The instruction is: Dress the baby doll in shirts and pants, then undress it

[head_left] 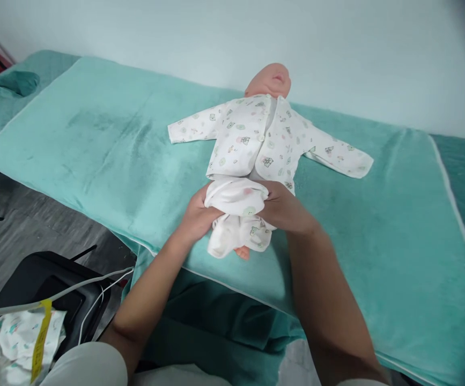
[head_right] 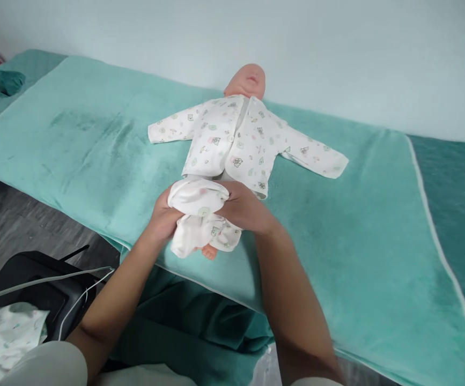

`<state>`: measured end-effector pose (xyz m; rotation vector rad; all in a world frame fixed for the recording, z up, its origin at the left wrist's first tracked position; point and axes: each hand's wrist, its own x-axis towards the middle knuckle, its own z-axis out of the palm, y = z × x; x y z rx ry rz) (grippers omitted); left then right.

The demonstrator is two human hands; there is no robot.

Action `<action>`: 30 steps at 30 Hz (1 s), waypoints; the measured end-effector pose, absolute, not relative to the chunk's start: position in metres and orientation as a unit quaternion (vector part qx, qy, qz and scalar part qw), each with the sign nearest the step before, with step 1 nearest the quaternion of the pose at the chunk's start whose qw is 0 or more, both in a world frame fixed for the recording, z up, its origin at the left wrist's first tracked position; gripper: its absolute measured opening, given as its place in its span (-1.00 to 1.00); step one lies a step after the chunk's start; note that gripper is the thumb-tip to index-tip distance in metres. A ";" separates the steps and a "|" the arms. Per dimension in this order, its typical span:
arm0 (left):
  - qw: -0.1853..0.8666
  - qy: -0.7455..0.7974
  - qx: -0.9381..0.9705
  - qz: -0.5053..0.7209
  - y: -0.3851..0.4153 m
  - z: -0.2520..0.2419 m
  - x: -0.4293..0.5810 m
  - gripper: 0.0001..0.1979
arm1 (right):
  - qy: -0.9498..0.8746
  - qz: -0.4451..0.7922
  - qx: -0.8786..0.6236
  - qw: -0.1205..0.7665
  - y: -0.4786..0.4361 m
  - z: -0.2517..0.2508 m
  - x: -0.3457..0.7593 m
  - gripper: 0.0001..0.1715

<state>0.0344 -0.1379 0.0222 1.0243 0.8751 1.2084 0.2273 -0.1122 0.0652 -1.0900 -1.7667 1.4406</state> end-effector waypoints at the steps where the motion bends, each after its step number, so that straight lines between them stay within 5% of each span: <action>1: 0.610 0.398 0.432 0.532 -0.148 0.025 0.037 -0.52 | -0.670 0.545 -0.410 0.293 -0.112 0.067 0.227 -0.65; 13: 0.673 0.443 0.148 0.574 -0.243 0.078 0.058 -0.65 | -0.771 0.419 -0.465 0.119 -0.105 0.084 0.217 -0.80; 22: 0.695 0.415 0.040 0.586 -0.279 0.047 0.064 -0.52 | -0.837 0.264 -0.477 -0.050 -0.112 0.097 0.201 -0.79; 30: 0.634 0.517 0.190 0.542 -0.268 0.011 0.038 -0.87 | -0.843 0.200 -0.488 -0.105 -0.115 0.096 0.193 -0.76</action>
